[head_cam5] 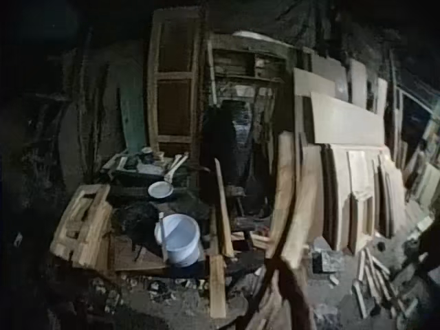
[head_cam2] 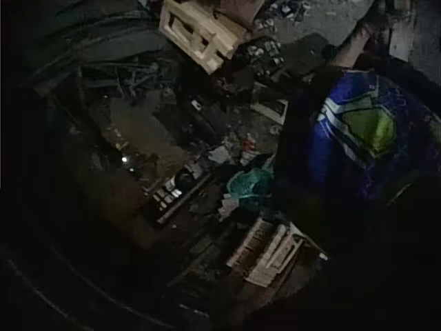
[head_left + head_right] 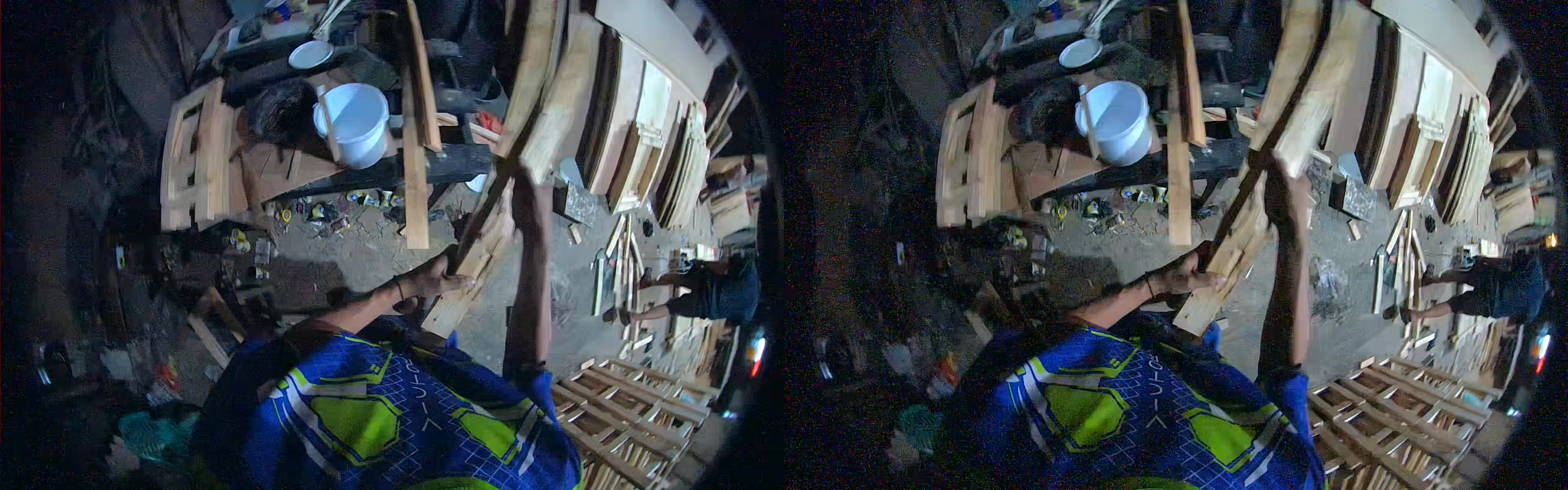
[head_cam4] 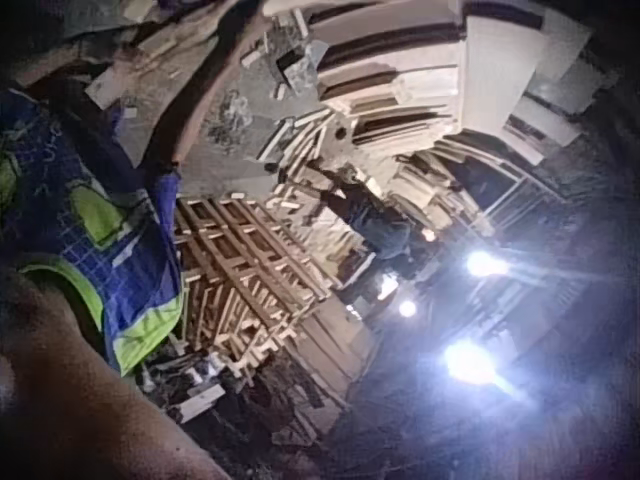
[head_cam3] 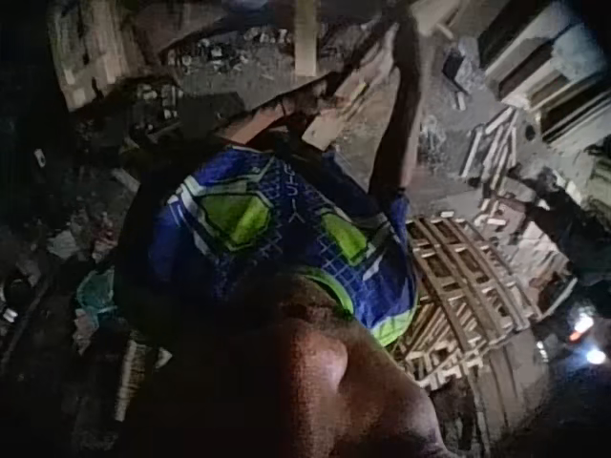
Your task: Assemble a wooden frame using glue and a hammer.
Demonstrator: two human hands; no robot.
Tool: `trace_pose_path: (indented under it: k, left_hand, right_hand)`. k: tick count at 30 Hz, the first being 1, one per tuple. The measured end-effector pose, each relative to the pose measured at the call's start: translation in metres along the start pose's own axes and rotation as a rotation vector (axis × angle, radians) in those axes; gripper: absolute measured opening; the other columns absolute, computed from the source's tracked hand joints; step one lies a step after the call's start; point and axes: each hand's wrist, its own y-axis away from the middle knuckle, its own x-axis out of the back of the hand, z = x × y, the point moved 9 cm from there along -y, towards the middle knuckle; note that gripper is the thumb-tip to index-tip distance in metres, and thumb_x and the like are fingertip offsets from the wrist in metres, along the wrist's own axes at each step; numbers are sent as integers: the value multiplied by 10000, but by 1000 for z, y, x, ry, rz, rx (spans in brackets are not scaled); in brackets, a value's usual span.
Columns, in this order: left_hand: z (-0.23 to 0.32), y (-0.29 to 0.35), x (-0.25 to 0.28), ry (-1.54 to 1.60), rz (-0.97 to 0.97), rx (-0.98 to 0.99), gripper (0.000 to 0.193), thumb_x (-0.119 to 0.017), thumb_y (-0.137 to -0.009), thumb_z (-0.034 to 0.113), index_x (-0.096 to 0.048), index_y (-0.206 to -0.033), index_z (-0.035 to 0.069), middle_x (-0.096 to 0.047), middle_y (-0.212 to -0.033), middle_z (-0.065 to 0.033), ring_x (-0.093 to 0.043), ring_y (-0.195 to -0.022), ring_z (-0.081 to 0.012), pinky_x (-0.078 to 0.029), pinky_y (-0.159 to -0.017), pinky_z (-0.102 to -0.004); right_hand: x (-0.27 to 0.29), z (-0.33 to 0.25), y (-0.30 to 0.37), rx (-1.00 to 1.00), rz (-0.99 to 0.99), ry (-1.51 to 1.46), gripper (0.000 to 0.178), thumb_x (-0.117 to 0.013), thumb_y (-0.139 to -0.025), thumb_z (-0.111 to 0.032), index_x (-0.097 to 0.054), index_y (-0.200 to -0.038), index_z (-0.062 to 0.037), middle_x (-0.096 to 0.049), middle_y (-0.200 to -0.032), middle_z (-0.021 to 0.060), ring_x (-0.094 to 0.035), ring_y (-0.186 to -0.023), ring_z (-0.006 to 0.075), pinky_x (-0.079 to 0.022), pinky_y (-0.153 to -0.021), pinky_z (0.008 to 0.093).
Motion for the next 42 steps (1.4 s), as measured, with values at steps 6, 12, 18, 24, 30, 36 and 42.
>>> trace_pose_path:
  k: [6, 12, 18, 24, 30, 36, 42]
  left_hand:
    - [2, 19, 33, -330, -581, 313, 838, -816, -827, 475, -462, -1441, 28, -619, -1298, -183, -579, -1197, -272, -464, -1036, -390]
    - [145, 24, 113, 271, 112, -278, 1151, -820, -779, 551, -172, -1557, 3, -425, -1493, -217, -430, -1373, -306, -355, -1153, -421]
    - [196, 75, 158, 145, 256, -603, 1150, -956, -666, 344, -258, -1525, 31, -416, -1491, -141, -396, -1378, -264, -362, -1146, -419]
    - [146, 132, 166, -69, 340, -509, 927, -865, -806, 285, -312, -1493, -2, -433, -1483, -150, -375, -1405, -273, -287, -1191, -424]
    - [75, 200, 150, -462, 432, -484, 752, -818, -840, 281, -425, -1416, 1, -492, -1416, -182, -434, -1356, -315, -329, -1158, -432]
    - [5, 251, 160, -633, 453, -355, 624, -802, -830, 293, -542, -1322, 11, -551, -1339, -208, -505, -1289, -370, -393, -1109, -447]
    - [-24, 286, 182, -611, 404, -262, 632, -797, -805, 291, -550, -1341, 63, -557, -1326, -183, -505, -1272, -382, -405, -1095, -455]
  right_hand:
    - [18, -25, 82, 103, 142, -399, 417, -717, -953, -266, -635, -1234, 32, -690, -1145, 156, -671, -966, 199, -555, -819, 317]
    - [-50, 23, 218, 253, 174, -335, 420, -783, -860, -30, -614, -1238, 37, -643, -1242, 144, -603, -1103, 229, -516, -959, 383]
    - [-176, 83, 288, 100, -148, -350, 499, -787, -857, -23, -551, -1292, 39, -657, -1146, 114, -623, -1019, 196, -525, -903, 364]
    - [-223, 101, 297, 285, -547, 359, 831, -822, -844, -120, -311, -1487, 7, -469, -1402, 208, -490, -1233, 289, -432, -1029, 412]
    - [-144, -62, 273, 494, -548, -143, 1246, -899, -700, -166, -69, -1630, -148, -163, -1672, 154, -220, -1522, 317, -230, -1225, 456]
    - [-182, -54, 285, -186, -836, -292, 686, -738, -885, -213, -399, -1450, -21, -468, -1455, 188, -545, -1265, 319, -474, -1053, 493]
    - [-258, 56, 314, 133, -1058, 238, 640, -652, -957, -380, -423, -1436, -23, -516, -1418, 183, -551, -1253, 353, -470, -1047, 468]
